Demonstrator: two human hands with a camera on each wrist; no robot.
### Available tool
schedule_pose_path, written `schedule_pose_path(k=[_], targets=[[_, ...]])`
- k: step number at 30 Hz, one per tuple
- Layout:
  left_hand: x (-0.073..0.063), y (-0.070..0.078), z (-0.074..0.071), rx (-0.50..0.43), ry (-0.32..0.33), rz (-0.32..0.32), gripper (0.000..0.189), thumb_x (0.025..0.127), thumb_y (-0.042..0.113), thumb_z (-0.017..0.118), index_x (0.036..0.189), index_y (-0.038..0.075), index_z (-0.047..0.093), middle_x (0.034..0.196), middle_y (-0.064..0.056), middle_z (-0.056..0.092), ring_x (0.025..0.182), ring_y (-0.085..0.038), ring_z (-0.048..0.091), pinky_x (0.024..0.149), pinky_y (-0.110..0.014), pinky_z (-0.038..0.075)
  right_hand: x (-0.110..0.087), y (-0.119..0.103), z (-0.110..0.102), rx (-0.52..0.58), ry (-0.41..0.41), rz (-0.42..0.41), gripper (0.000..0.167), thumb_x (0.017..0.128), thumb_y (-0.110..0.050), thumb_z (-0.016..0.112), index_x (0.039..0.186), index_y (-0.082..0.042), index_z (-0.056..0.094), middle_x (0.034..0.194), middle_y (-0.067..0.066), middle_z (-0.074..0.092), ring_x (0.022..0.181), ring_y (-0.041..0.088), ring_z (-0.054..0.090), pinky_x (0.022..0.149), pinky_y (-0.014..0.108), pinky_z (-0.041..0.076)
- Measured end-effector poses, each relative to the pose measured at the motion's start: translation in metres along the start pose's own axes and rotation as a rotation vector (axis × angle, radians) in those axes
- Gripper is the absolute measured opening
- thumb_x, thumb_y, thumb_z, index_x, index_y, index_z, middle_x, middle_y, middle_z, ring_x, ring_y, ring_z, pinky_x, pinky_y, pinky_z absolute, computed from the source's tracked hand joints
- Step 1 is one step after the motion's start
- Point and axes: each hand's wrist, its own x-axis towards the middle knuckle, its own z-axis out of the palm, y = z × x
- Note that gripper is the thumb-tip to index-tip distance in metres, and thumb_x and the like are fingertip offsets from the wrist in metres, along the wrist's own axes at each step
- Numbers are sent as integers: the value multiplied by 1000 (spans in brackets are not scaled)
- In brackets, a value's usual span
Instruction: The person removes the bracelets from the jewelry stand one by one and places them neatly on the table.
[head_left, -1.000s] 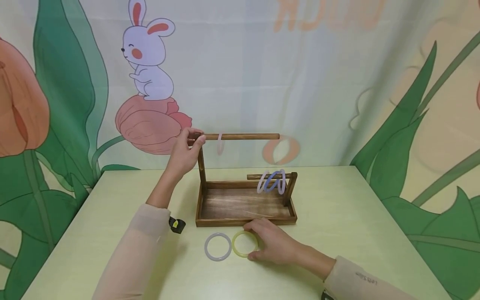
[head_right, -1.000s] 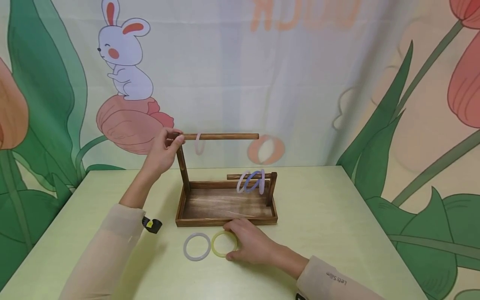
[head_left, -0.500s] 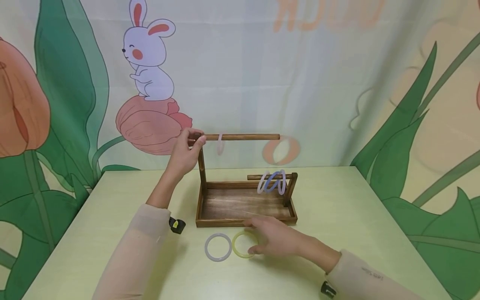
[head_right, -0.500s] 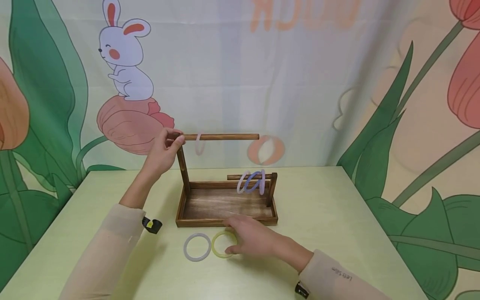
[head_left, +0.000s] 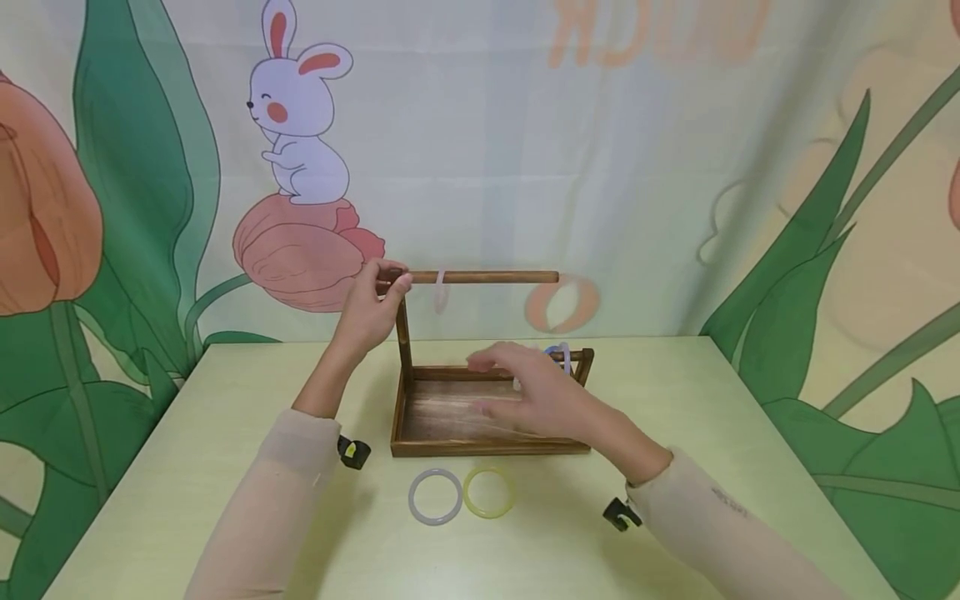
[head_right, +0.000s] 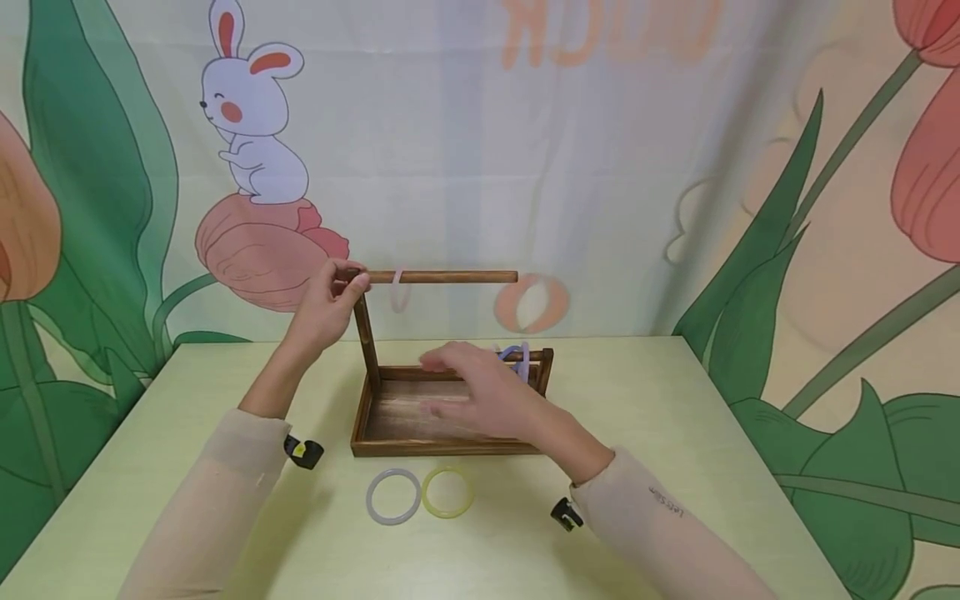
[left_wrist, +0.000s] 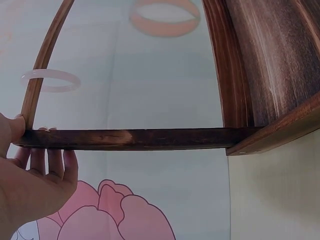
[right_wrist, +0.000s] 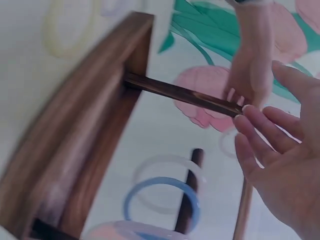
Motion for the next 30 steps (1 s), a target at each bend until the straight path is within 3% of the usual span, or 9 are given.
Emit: schedule_pose_path(k=[8,13,19,25,30], targets=[[-1,0,-2,12,4,-22,36,111,31,58,137,5,56,132,-15,63,122,-35,59,103,-51,49,46,-2,-14,28,232,-22,47,95,-27,83,134,-7,66,131,5,69,126,20,60,106,45,49],[-1,0,-3,14,8,-17,37,111,31,58,137,5,56,132,-16,62,123,-35,58,103,-52,49,74,4,-17,-48,291,13,56,94,-35,83,140,-10,64,138,5,65,132,22,56,111,44,47],[1,1,-3,5,3,-12,37,111,31,58,136,4,56,132,-16,62,122,-35,59,104,-52,49,103,16,-21,-148,251,57,71,92,-41,84,147,-5,58,145,9,60,136,26,54,113,42,45],[1,1,-2,1,-4,-21,36,111,31,58,137,5,55,132,-15,62,122,-34,58,103,-52,48,124,24,-28,-241,108,145,79,93,-48,82,152,-4,53,148,11,57,137,29,52,114,44,43],[0,2,0,-1,-11,-17,36,111,30,58,137,4,55,131,-16,63,121,-35,59,103,-51,48,132,29,-30,-231,29,185,76,95,-47,80,152,-5,53,146,12,57,136,28,52,113,44,44]])
